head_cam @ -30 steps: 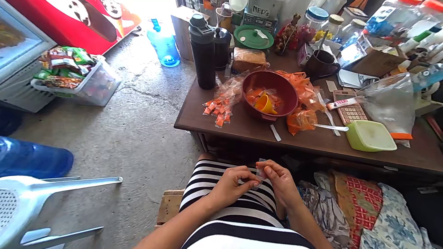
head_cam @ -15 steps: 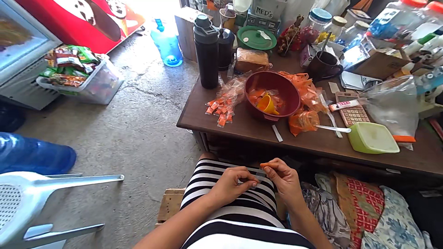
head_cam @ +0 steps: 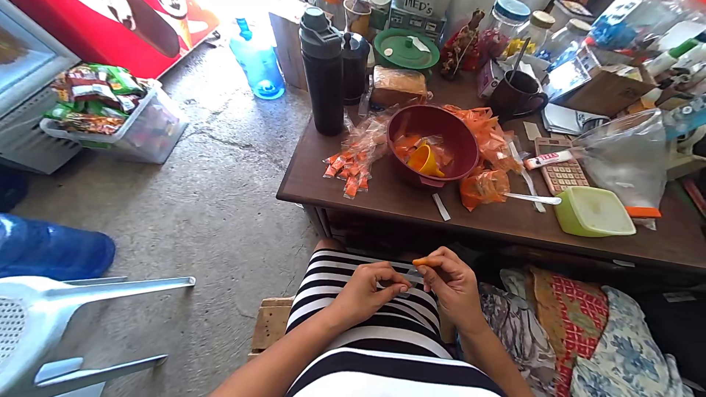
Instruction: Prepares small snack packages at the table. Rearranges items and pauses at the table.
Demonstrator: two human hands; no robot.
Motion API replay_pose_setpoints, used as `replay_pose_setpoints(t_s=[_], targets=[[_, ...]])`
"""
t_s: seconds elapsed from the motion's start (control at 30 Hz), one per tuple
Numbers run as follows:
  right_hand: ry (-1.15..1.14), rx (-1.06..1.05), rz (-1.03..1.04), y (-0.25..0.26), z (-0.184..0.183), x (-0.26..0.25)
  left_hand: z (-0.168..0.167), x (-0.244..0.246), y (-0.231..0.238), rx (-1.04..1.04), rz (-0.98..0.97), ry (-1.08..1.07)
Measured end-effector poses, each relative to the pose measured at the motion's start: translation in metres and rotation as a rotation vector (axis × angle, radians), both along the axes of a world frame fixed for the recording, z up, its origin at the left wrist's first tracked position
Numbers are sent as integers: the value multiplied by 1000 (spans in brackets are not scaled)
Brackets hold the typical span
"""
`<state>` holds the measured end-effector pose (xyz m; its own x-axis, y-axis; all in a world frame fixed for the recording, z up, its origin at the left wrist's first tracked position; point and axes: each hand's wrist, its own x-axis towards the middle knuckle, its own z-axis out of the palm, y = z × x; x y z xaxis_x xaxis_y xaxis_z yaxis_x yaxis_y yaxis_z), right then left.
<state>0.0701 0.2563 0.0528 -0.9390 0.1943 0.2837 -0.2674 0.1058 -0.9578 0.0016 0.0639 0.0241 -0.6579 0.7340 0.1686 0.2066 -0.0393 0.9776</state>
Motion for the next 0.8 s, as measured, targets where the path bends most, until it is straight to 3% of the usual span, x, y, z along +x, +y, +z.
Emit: replay_pose_setpoints(t_s=[0.57, 0.8], targets=[[-19, 3, -54, 0, 0, -5, -5, -1, 1, 24, 17, -3], [-40, -93, -73, -6, 3, -7, -3, -3, 1, 41, 24, 4]])
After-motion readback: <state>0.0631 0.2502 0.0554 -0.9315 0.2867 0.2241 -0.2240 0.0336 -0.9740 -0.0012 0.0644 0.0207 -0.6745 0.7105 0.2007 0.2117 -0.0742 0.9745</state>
